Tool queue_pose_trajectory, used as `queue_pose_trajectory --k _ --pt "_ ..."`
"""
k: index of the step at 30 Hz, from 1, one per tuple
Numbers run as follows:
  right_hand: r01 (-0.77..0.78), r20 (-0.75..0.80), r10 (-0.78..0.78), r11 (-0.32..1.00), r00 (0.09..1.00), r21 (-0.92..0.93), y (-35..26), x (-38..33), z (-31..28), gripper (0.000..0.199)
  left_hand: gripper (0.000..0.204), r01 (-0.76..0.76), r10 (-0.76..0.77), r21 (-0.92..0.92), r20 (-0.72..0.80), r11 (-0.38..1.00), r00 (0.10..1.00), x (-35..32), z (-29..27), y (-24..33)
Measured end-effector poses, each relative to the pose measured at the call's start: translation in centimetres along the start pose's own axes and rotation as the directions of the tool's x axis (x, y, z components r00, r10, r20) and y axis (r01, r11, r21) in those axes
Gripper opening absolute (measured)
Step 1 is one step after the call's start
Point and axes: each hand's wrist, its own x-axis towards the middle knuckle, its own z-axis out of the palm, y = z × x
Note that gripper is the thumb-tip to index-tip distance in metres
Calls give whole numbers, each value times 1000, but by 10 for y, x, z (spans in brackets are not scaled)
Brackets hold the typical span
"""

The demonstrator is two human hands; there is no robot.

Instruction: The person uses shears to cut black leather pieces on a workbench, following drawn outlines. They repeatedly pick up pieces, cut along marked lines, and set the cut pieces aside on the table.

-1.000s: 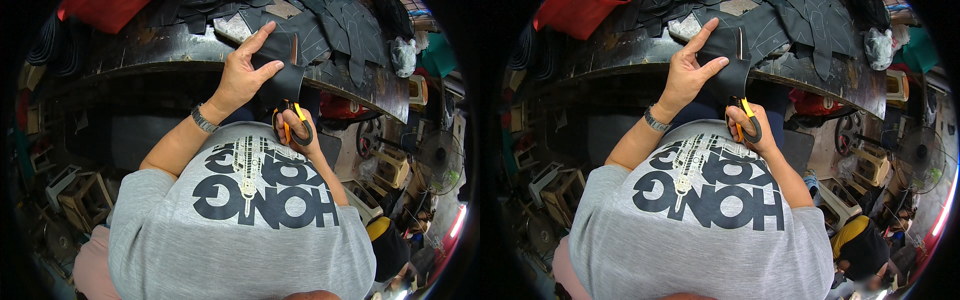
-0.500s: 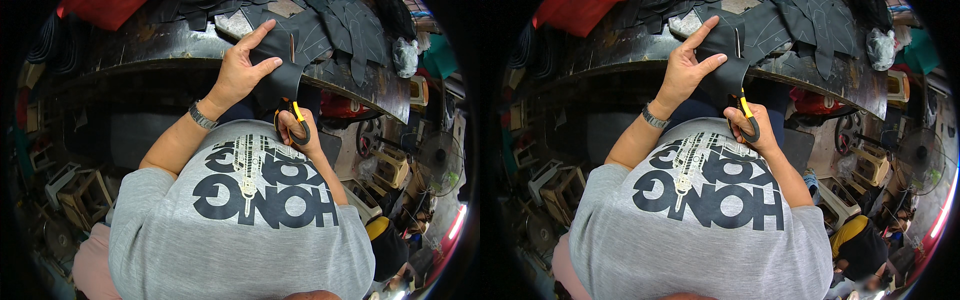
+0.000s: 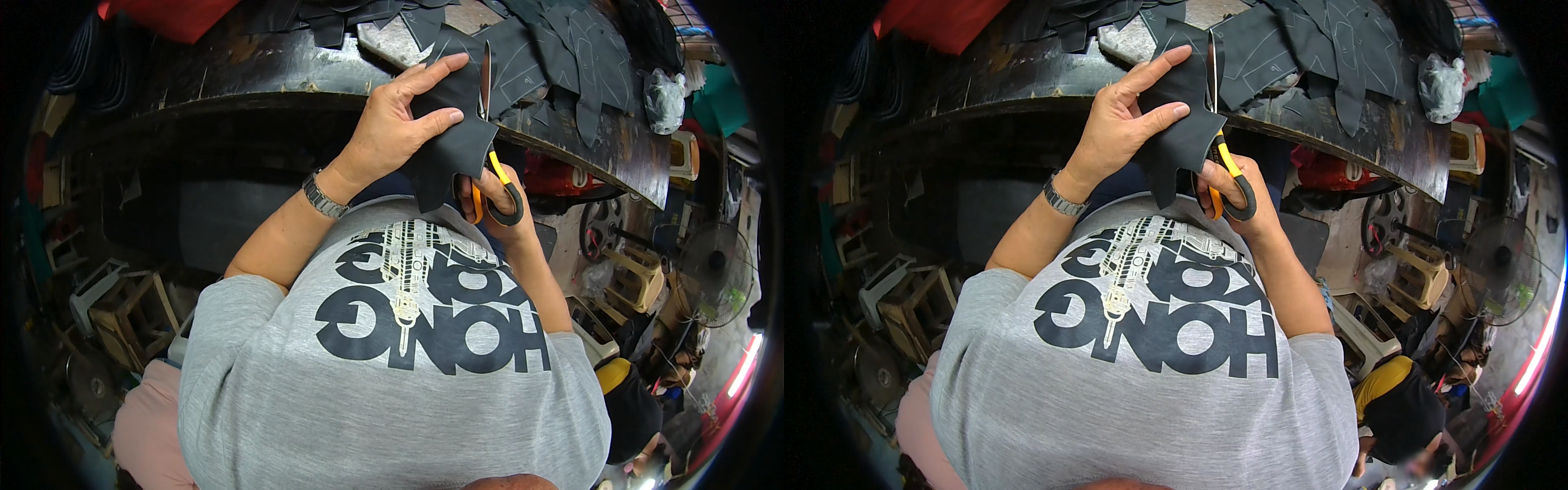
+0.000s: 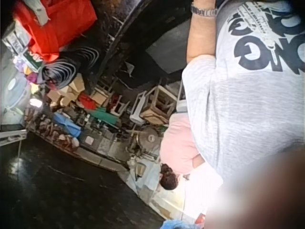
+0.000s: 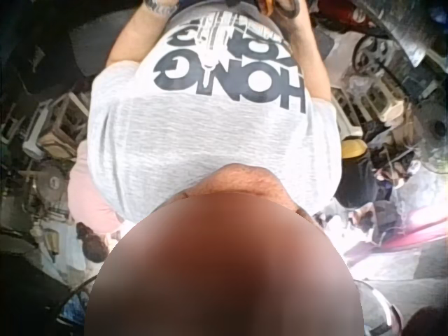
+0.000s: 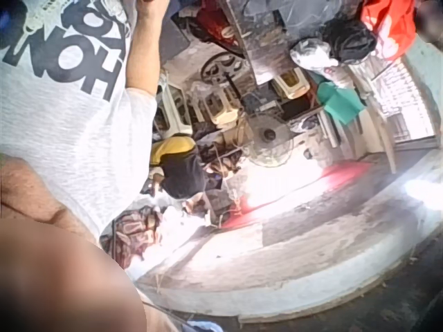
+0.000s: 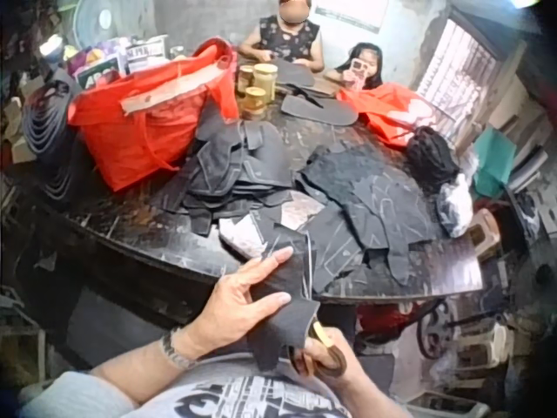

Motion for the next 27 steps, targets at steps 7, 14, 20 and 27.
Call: queue_pose_trajectory --k 7,14,20,27 --pt "-17 -21 17 1000 1000 12 5 -1 -1 44 58 44 -43 -32 29 999 999 3 -6 -4" --pt "-50 -26 48 996 999 -70 0 -4 -5 49 59 -26 17 63 134 998 991 9 -21 -7" --pt "-52 -5 52 995 999 -90 0 -5 -13 35 60 34 -31 -16 154 999 988 10 -23 -9" --pt "-129 -54 122 977 991 -171 6 -8 -23 35 60 82 -80 -4 196 997 977 10 -25 -11"
